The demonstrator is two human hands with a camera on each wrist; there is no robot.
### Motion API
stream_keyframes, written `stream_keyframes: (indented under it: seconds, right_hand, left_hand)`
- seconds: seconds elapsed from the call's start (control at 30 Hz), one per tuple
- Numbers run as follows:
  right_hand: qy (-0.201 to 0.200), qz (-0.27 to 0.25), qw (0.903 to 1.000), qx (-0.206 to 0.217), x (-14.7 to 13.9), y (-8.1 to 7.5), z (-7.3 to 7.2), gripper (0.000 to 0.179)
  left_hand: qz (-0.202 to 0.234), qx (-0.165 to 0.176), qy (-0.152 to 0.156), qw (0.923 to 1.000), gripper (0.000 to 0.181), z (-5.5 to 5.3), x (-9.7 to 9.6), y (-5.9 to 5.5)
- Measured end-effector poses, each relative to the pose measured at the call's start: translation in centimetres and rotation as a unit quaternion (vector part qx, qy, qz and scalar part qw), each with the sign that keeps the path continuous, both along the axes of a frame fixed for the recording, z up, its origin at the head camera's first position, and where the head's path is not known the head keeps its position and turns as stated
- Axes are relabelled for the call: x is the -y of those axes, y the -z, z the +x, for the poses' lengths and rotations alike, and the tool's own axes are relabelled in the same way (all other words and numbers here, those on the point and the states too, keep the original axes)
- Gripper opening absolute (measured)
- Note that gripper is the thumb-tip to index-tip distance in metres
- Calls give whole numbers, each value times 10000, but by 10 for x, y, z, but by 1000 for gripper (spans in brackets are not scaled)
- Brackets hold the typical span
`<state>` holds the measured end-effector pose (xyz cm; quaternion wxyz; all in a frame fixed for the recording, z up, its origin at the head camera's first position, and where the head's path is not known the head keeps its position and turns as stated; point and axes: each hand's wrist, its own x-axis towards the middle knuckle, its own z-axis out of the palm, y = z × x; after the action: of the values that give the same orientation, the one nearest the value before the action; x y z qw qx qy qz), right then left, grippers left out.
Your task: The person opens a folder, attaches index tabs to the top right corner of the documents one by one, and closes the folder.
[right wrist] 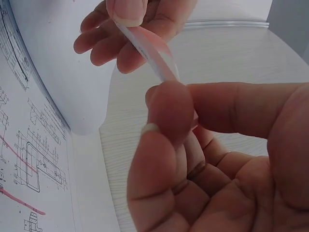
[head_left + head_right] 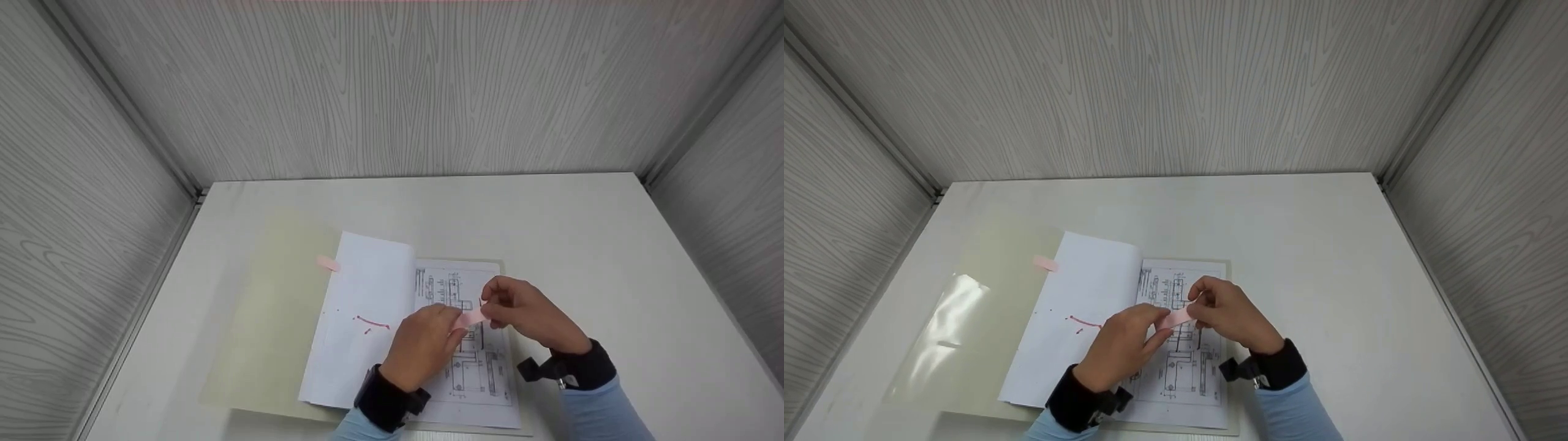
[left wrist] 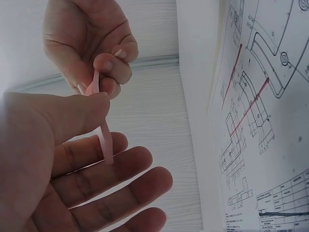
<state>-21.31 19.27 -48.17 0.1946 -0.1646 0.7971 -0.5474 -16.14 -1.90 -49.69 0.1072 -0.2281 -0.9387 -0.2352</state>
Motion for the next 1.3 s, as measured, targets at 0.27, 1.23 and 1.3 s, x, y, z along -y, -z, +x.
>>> stream_keyframes:
  seconds: [0.27, 1.23, 1.3]
  right_hand:
    - [10, 43, 9999, -107, 1, 1, 0, 23]
    - [248, 751, 9850, -1536, 17, 5, 4, 14]
    - [142, 762, 9868, -1425, 19, 5, 4, 19]
  left_hand:
    - [205, -260, 66, 9994, 18, 0, 1, 0]
    - [391, -575, -92, 9975, 21, -3, 1, -2]
    - [381, -616, -54, 9974, 22, -3, 0, -2]
